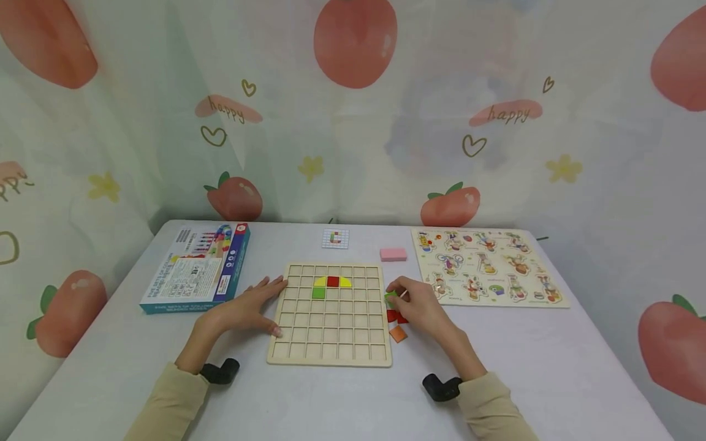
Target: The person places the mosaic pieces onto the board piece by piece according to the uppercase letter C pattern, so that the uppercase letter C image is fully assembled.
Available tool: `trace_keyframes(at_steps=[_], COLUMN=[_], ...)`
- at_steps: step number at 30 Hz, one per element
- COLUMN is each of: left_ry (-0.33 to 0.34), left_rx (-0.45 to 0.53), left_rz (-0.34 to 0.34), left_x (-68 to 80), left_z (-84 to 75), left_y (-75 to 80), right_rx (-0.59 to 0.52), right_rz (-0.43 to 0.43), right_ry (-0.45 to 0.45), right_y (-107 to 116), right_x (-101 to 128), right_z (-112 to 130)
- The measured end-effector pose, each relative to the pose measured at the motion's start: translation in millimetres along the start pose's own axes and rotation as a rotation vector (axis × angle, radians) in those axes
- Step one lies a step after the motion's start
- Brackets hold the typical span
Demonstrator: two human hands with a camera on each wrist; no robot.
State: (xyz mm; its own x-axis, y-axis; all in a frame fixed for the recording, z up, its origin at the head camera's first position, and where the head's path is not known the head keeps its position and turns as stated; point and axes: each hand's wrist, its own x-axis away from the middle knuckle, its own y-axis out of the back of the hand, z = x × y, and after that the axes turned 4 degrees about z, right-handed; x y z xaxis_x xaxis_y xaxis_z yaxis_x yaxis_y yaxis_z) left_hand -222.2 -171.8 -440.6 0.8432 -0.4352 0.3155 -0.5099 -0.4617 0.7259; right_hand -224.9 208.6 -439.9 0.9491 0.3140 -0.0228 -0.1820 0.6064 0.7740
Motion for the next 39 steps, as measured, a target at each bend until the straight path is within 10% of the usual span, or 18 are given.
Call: trace_keyframes(at_steps=[39], left_ry=[-0.006], left_rx=[-0.022], left_rz=[0.008], left_x=[-1.9], left_z=[5.4], left_y=[-0.7], right_rx=[-0.145], right_rz=[0.130], right_ry=[0.037], right_y=[-41], right_x=[-26], right_z=[44])
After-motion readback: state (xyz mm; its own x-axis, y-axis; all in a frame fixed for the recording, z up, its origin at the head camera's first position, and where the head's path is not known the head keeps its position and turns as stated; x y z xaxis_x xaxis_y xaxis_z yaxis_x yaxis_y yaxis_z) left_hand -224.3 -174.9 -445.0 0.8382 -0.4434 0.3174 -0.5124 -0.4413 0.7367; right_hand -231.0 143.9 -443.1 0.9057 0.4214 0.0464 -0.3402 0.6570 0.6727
